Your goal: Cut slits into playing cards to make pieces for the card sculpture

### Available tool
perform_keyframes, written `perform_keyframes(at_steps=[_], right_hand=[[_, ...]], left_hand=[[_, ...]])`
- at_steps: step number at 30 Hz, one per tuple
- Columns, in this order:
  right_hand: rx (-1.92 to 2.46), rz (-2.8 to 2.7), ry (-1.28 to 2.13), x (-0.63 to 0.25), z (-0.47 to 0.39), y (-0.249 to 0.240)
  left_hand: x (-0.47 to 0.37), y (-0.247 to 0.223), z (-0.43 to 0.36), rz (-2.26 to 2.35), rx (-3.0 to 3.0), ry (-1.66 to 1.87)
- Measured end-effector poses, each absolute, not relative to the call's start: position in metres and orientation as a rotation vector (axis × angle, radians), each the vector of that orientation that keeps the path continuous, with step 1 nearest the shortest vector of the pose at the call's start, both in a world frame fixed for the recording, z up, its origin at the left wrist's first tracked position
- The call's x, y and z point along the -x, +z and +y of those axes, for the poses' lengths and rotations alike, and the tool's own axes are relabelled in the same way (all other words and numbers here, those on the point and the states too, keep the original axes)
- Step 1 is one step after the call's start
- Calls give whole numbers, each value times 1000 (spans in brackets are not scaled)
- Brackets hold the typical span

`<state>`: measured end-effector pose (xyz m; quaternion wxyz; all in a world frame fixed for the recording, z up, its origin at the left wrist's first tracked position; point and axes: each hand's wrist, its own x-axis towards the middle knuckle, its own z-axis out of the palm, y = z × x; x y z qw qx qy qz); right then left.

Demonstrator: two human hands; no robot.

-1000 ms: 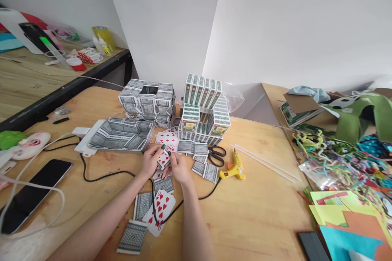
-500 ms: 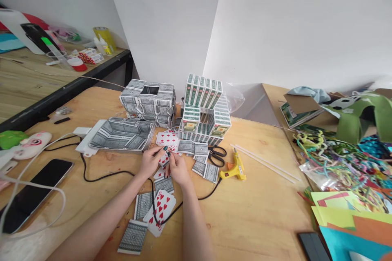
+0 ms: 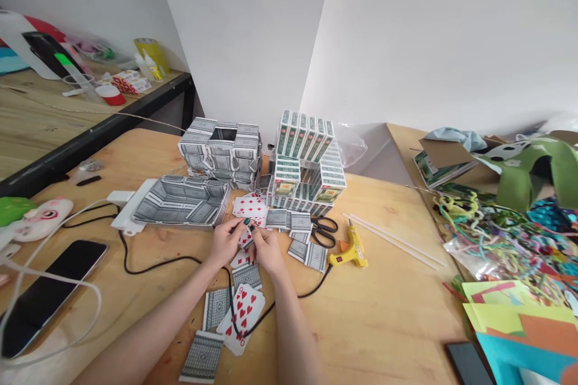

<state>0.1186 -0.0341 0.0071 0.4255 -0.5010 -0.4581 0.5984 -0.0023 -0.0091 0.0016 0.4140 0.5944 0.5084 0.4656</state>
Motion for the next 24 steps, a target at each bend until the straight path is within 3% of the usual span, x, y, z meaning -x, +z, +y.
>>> perform_keyframes(at_steps=[24], right_hand=[[1307, -1102, 1453, -109, -26, 12]], left_hand=[[3, 8, -6, 1286, -1391, 1156]])
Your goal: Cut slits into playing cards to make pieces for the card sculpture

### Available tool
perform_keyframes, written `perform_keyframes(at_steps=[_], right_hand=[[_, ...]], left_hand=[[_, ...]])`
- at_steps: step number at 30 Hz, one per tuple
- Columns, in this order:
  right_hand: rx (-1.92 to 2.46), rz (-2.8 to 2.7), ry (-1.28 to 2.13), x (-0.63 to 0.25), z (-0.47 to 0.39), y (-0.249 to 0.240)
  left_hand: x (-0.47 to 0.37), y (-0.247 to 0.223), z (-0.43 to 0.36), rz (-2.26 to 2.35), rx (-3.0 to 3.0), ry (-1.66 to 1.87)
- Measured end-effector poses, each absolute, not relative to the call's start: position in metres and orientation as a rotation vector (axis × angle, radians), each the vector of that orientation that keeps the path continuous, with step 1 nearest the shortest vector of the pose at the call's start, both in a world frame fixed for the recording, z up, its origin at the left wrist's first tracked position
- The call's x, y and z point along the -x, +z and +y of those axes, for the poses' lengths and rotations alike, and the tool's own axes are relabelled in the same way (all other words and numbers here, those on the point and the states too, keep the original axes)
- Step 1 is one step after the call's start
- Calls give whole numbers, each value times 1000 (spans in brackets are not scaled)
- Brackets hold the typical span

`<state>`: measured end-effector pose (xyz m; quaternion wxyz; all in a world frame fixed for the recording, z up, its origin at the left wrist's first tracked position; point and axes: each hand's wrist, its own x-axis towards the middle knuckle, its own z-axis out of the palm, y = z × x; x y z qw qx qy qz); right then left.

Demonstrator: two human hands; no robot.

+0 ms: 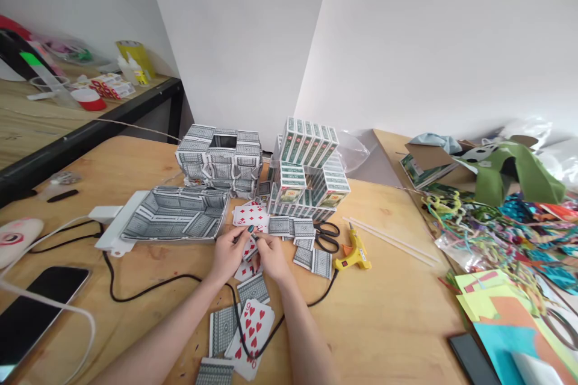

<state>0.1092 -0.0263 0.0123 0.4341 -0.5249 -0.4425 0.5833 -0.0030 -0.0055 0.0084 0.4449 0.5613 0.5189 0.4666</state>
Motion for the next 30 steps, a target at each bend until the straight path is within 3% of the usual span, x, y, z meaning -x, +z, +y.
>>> perform_keyframes(at_steps=[30], right_hand=[[1289, -1041, 1460, -104, -22, 10]], left_hand=[[7, 12, 8, 1193, -1442, 1048]])
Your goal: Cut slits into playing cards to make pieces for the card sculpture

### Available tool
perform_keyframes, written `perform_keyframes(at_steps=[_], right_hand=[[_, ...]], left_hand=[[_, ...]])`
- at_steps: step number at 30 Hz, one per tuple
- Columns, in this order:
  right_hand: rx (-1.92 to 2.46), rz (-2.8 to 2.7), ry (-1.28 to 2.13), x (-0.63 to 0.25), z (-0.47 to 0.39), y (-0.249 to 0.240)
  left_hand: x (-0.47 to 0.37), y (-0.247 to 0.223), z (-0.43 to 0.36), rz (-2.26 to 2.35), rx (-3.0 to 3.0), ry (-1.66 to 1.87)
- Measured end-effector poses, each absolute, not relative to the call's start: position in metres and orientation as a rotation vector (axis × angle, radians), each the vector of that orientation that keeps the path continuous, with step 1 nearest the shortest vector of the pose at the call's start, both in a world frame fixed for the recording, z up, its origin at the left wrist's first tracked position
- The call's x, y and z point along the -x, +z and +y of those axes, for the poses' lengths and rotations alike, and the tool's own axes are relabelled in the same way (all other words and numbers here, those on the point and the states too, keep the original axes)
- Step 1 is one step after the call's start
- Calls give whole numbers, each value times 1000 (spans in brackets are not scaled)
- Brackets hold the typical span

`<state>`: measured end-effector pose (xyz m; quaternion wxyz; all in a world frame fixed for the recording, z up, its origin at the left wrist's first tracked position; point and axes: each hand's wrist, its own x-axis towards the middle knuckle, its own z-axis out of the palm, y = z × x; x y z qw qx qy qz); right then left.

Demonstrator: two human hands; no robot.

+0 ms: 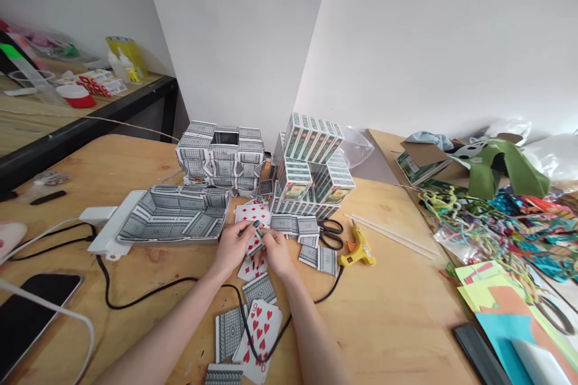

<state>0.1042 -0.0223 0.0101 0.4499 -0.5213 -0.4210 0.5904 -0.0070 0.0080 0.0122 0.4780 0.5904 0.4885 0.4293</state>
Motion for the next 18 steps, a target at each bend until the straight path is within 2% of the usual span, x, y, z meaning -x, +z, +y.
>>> perform_keyframes(at_steps=[9, 18], right_hand=[[1271, -997, 1390, -103, -22, 7], [1230, -1013, 1510, -102, -25, 9]], left_hand=[[9, 15, 7, 1202, -1418, 1009], [10, 15, 3, 1186, -1564, 1094]])
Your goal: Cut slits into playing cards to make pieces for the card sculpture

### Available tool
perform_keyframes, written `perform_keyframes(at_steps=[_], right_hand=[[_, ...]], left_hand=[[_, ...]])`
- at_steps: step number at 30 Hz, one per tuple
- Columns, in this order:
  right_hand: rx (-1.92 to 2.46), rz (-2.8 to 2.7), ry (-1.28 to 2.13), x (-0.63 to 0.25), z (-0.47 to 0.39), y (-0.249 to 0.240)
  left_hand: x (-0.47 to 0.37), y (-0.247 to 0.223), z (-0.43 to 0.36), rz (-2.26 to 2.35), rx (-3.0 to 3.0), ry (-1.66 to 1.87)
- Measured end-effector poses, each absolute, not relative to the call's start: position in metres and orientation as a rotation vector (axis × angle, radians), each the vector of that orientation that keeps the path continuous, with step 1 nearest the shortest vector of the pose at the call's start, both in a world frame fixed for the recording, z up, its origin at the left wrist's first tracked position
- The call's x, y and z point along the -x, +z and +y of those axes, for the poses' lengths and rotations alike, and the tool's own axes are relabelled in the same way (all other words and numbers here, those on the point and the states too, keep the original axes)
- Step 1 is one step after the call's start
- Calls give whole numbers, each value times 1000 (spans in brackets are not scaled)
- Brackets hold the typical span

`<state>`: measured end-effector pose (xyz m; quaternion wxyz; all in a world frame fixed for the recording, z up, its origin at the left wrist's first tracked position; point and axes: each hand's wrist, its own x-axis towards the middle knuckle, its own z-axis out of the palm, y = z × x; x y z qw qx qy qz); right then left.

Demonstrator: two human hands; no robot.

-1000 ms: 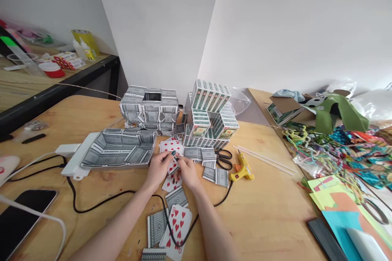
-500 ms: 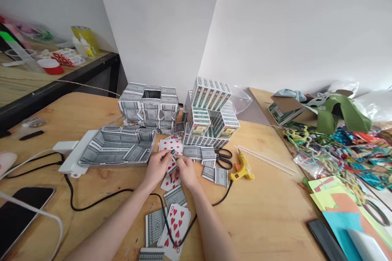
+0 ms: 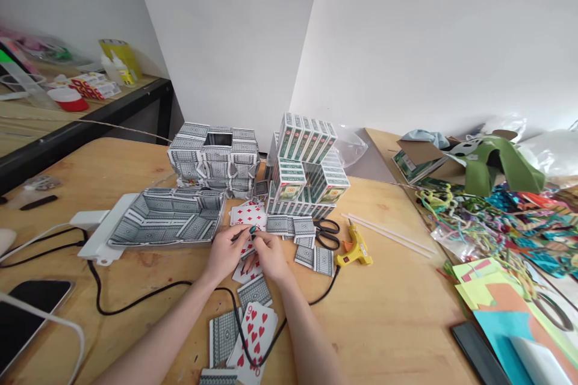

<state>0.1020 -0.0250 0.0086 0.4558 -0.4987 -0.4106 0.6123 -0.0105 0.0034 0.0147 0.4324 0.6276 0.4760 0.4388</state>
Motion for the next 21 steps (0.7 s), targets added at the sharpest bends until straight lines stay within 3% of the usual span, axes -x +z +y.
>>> perform_keyframes(at_steps=[21], right_hand=[[1184, -1042, 1526, -104, -26, 8]], left_hand=[[7, 16, 1, 1324, -1617, 1056]])
